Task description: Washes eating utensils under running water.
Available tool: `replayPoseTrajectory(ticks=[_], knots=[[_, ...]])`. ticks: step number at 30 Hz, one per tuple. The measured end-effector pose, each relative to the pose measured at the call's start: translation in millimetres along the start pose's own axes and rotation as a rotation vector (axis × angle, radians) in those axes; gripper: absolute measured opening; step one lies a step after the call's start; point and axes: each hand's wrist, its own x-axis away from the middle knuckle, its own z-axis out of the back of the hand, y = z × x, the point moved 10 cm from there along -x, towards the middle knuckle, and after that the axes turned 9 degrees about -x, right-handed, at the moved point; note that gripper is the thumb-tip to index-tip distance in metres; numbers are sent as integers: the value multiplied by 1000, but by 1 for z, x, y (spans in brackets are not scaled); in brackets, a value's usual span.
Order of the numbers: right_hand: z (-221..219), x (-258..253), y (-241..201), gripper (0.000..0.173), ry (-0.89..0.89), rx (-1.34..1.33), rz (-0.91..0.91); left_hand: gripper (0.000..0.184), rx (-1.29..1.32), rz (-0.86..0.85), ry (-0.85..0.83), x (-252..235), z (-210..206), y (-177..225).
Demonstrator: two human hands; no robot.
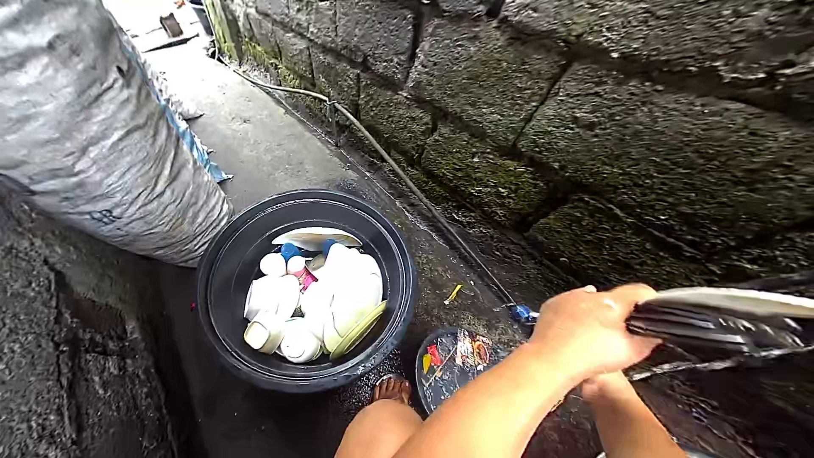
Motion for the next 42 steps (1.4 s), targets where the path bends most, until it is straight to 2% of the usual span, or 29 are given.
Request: replayPoseTrajectory(ticks=[1, 2, 3, 5, 7, 10, 13, 16, 18, 20, 23, 25, 28, 31, 34, 36, 38, 40, 42], knots=[[-11, 21, -20, 15, 95, -98, -94, 27, 51, 76, 59, 1, 10, -12], [-17, 31, -29, 29, 184, -216, -173, 28, 105, 147, 101, 2, 17, -23], [-20, 33, -31, 35, 240, -368, -222, 31, 164, 206, 133, 3, 21, -33], [-19, 31, -33, 37, 310, -664, -208, 33, 284, 251, 198, 2, 25, -45], [-13, 25, -39, 37, 338, -834, -111, 34, 349, 280, 267, 3, 32, -48], [-6, 22, -50, 38, 386, -889, -4, 33, 438, 364, 429, 7, 52, -55], [-1, 24, -48, 31, 410, -842, -4, 35, 573, 533, 552, 22, 90, -80], [1, 26, -41, 29, 404, -820, -55, 45, 672, 697, 686, 47, 154, -139], [1, 28, -31, 27, 382, -739, -112, 62, 529, 792, 759, 82, 211, -202], [-3, 34, -18, 25, 358, -645, -173, 76, 153, 921, 700, 139, 270, -267], [-13, 49, -2, 23, 298, -544, -247, 79, -330, 1241, 421, 244, 327, -339], [-17, 58, 6, 25, 260, -499, -291, 81, -422, 1424, 281, 303, 337, -371], [-16, 65, 20, 24, 233, -433, -330, 81, -380, 1532, 275, 357, 336, -415], [-10, 66, 24, 21, 253, -367, -340, 102, -407, 1564, 275, 353, 323, -426], [-10, 66, 14, 21, 293, -396, -312, 98, -518, 1459, 290, 333, 311, -424], [-15, 70, -3, 21, 309, -433, -291, 93, -544, 1442, 213, 330, 301, -432], [-17, 72, -20, 20, 319, -467, -270, 84, -547, 1482, 55, 335, 291, -443], [-16, 72, -34, 19, 307, -494, -254, 66, -576, 1485, -36, 342, 290, -440], [-15, 70, -52, 19, 290, -510, -232, 47, -619, 1459, -29, 340, 299, -426]])
